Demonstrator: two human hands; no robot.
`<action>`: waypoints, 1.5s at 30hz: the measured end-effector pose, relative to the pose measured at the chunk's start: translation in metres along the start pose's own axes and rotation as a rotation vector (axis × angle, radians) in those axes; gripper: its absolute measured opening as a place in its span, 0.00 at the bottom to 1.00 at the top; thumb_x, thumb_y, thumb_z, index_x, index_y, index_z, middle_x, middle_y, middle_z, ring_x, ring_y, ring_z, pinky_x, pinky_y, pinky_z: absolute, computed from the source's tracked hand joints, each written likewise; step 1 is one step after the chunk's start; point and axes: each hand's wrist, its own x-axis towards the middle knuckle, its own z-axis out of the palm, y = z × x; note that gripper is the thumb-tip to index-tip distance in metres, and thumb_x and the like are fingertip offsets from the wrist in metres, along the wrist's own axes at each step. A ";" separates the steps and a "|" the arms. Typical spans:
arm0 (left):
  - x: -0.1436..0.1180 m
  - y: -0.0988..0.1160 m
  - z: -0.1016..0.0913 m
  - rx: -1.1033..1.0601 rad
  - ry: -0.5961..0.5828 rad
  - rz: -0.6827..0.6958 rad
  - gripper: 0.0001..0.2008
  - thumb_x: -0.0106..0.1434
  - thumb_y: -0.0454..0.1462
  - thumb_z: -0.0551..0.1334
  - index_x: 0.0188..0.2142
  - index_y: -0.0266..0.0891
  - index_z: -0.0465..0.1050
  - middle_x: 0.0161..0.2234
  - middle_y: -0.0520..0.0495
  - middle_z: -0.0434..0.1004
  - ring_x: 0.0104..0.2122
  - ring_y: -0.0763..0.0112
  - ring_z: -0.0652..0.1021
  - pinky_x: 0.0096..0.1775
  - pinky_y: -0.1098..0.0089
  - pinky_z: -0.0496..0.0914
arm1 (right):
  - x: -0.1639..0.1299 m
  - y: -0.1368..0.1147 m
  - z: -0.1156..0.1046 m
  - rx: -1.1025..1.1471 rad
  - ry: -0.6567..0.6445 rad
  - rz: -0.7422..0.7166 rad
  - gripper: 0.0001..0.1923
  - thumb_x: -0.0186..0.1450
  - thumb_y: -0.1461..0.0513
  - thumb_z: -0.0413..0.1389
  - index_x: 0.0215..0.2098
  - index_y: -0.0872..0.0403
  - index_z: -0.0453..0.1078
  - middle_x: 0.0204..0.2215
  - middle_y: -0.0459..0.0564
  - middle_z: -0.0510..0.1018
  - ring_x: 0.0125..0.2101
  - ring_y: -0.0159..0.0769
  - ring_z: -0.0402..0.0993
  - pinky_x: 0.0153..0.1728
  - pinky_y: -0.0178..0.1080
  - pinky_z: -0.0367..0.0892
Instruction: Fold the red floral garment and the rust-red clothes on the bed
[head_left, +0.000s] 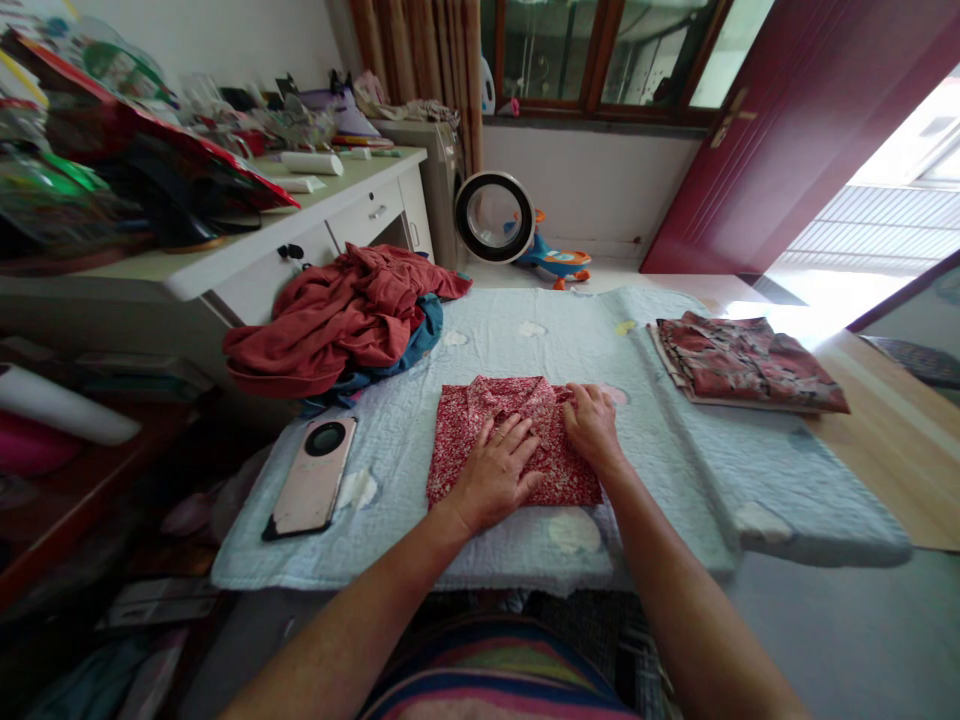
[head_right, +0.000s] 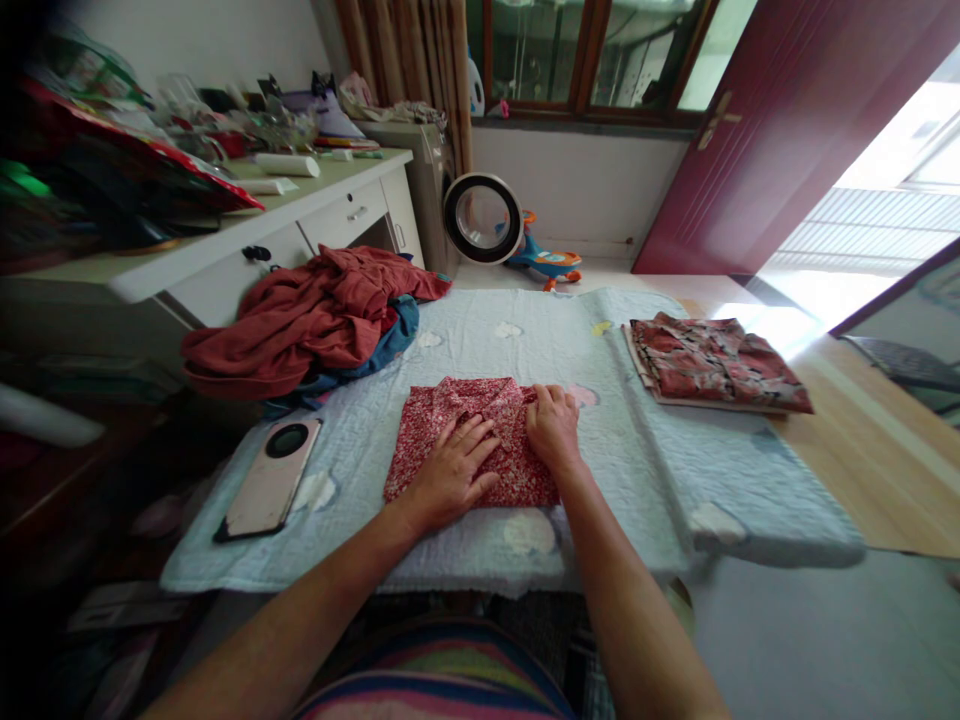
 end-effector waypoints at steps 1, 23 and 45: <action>-0.003 -0.001 -0.004 -0.001 0.015 -0.008 0.24 0.70 0.49 0.52 0.61 0.42 0.64 0.66 0.44 0.58 0.67 0.59 0.54 0.66 0.50 0.45 | -0.004 -0.005 -0.001 0.034 0.022 -0.038 0.19 0.67 0.63 0.47 0.53 0.55 0.70 0.48 0.56 0.73 0.49 0.45 0.66 0.53 0.45 0.56; -0.033 -0.022 0.000 0.116 0.077 -0.198 0.32 0.66 0.52 0.55 0.64 0.39 0.59 0.68 0.37 0.52 0.68 0.53 0.51 0.65 0.44 0.44 | -0.046 -0.044 0.000 0.105 -0.059 -0.281 0.19 0.69 0.64 0.47 0.55 0.53 0.70 0.55 0.54 0.72 0.55 0.43 0.65 0.58 0.46 0.58; -0.029 -0.081 -0.031 -0.847 0.228 -0.829 0.19 0.57 0.36 0.63 0.49 0.36 0.67 0.40 0.43 0.78 0.37 0.65 0.79 0.43 0.64 0.72 | -0.035 0.005 -0.026 -0.123 -0.268 0.338 0.21 0.65 0.50 0.50 0.42 0.58 0.73 0.39 0.61 0.77 0.41 0.46 0.74 0.41 0.42 0.65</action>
